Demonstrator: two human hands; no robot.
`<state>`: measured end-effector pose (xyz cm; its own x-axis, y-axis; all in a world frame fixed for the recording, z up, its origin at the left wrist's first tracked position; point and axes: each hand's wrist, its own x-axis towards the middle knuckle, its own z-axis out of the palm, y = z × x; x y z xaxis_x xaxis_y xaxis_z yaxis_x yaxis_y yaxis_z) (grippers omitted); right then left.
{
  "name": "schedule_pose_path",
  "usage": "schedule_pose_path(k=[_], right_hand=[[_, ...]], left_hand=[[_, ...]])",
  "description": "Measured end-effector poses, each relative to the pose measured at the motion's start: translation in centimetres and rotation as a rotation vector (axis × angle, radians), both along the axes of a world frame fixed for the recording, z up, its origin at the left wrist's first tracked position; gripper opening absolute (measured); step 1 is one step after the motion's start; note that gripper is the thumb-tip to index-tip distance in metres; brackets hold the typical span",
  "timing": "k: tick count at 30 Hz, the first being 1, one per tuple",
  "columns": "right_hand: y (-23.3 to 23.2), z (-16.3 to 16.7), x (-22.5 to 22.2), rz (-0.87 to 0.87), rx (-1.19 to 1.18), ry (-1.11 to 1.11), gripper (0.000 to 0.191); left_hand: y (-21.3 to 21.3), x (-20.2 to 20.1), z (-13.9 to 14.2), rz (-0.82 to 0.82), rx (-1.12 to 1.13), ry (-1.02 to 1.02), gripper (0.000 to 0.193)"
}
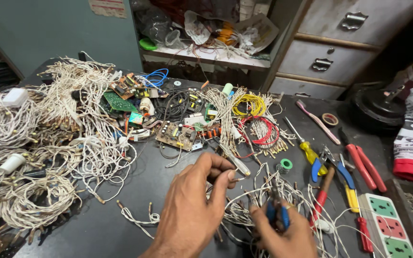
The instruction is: The person repairs a string of small LED lights by stripping wire ends, applying solder with a soldering iron, and twisting connections. The person uses pliers to cut and adjust wires and repeatedly handles individual light segments on a cluttered workbench.
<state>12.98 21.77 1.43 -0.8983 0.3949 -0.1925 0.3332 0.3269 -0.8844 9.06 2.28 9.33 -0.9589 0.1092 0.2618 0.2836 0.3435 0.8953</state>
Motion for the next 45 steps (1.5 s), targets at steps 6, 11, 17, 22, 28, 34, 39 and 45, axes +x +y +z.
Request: schedule_pose_path(k=[6,11,17,22,28,34,39,45], right_hand=[[-1.5,-0.2,0.5,0.025,0.118,0.101,0.031],[-1.7,0.0,0.6,0.046,0.195,0.073,0.039],[-1.8,-0.4,0.5,0.012,0.229,-0.043,0.054],[-1.5,-0.8,0.5,0.067,0.213,0.049,0.048],[-1.4,-0.9,0.4,0.074,0.213,0.023,0.049],[-1.8,-0.2,0.4,0.075,0.215,0.021,0.04],[-1.5,-0.6,0.2,0.076,0.14,-0.058,0.029],[-0.3,-2.7,-0.2,0.089,0.007,-0.01,0.035]], left_hand=[[0.8,0.4,-0.3,0.01,-0.008,0.005,0.011],[1.0,0.5,-0.6,0.004,-0.031,-0.014,0.012],[1.3,0.5,-1.0,0.009,-0.082,0.077,0.012],[1.3,0.7,-1.1,0.011,-0.105,0.079,0.013],[1.3,0.8,-0.9,0.007,-0.146,0.068,0.012],[1.2,0.7,-0.6,-0.011,-0.122,0.01,0.013],[1.2,0.7,-0.5,0.0,-0.131,0.023,0.014],[1.3,0.6,-0.9,0.012,-0.037,-0.012,0.01]])
